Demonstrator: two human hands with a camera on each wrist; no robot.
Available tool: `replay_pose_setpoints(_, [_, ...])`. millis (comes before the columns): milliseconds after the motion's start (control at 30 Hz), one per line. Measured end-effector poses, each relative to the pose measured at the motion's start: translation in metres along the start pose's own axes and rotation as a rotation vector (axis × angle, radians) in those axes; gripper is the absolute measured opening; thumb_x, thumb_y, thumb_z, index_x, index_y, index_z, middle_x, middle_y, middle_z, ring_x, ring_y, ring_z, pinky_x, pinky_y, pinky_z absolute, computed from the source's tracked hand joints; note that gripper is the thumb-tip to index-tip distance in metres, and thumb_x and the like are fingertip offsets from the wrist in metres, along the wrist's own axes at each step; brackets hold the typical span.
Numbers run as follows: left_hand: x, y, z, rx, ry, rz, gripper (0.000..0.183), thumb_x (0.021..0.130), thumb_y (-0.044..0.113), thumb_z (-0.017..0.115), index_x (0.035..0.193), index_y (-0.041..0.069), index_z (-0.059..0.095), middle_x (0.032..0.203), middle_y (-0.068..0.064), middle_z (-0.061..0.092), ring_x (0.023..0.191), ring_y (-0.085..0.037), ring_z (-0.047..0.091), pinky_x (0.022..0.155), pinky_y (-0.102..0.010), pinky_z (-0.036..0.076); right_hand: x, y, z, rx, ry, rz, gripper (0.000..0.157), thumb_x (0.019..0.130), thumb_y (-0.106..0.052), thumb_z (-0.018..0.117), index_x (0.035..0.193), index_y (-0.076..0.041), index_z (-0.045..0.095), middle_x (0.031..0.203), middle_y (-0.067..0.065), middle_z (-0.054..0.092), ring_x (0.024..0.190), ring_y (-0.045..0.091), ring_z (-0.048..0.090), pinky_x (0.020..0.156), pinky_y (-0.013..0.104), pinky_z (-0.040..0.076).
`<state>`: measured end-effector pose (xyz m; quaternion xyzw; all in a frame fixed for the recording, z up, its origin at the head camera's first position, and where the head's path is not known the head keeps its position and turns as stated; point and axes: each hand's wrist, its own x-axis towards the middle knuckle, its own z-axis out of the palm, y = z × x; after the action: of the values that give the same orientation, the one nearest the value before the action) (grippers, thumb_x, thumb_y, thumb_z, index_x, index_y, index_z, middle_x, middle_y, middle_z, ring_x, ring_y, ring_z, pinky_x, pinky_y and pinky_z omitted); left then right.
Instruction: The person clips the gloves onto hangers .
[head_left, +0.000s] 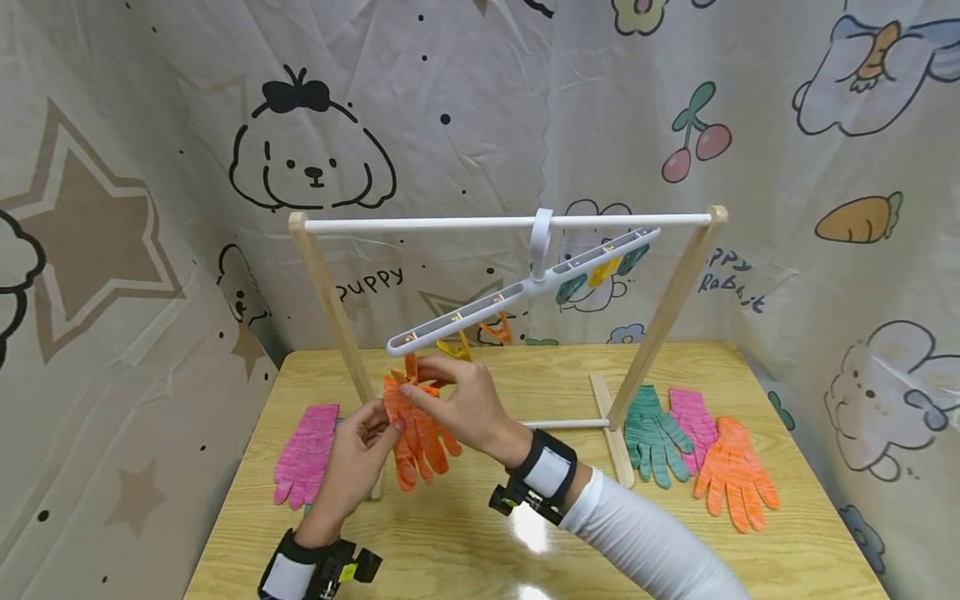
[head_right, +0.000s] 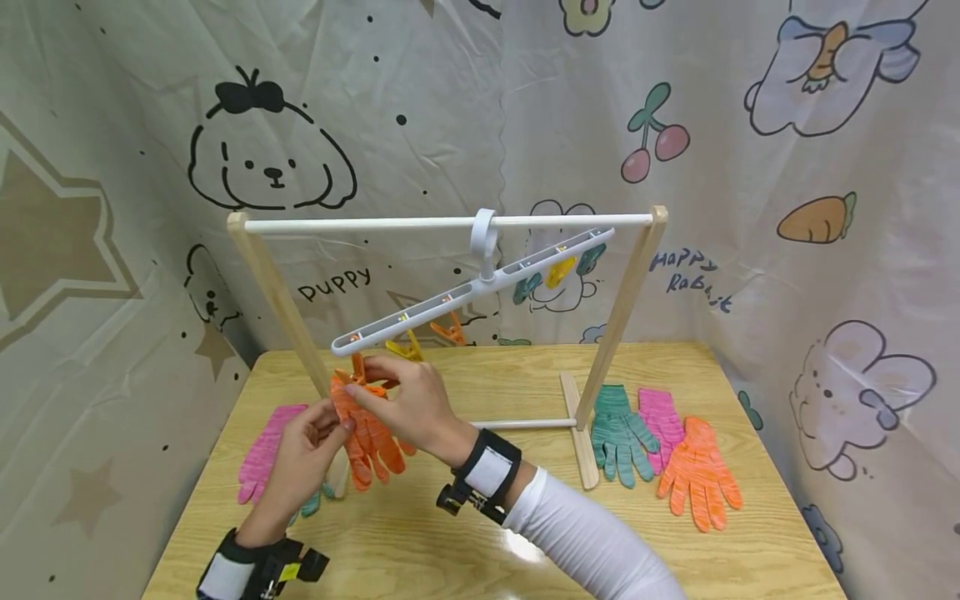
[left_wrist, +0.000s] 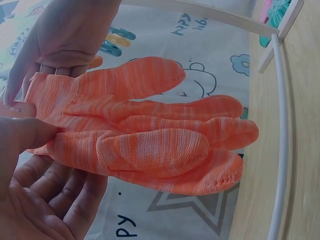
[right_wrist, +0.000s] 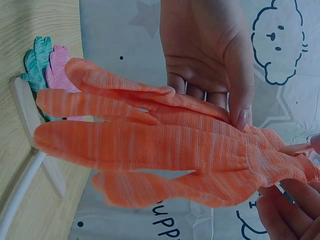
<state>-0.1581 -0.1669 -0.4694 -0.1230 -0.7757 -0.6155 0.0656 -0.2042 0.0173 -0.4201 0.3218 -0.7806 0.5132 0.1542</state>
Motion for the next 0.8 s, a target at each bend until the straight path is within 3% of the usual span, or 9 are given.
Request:
replay_pose_setpoints(400, [0.004,-0.003,-0.001,0.012,0.015,-0.032,0.023,0.101,0.005,0.058,0.121,-0.005,0.063,0.107,-0.025,0.071,0.090,0.000,0.068,0.078,-0.019,0.057,-0.004,0.005,-0.001,-0.014,0.009,0.004,0.026,0.091,-0.016,0.075,0.113,-0.002,0.073,0.105,0.012,0.078,0.092,0.021,0.077,0.078,0.027,0.062])
replay_pose_setpoints(800, [0.006,-0.007,-0.002,-0.001,0.015,0.013,0.025,0.101,0.006,0.058,0.123,-0.005,0.063,0.107,-0.028,0.072,0.087,0.000,0.070,0.073,-0.021,0.058,-0.013,0.014,-0.003,-0.028,0.002,0.030,0.027,0.092,-0.018,0.074,0.115,-0.004,0.074,0.109,0.011,0.078,0.097,0.021,0.076,0.080,0.028,0.061])
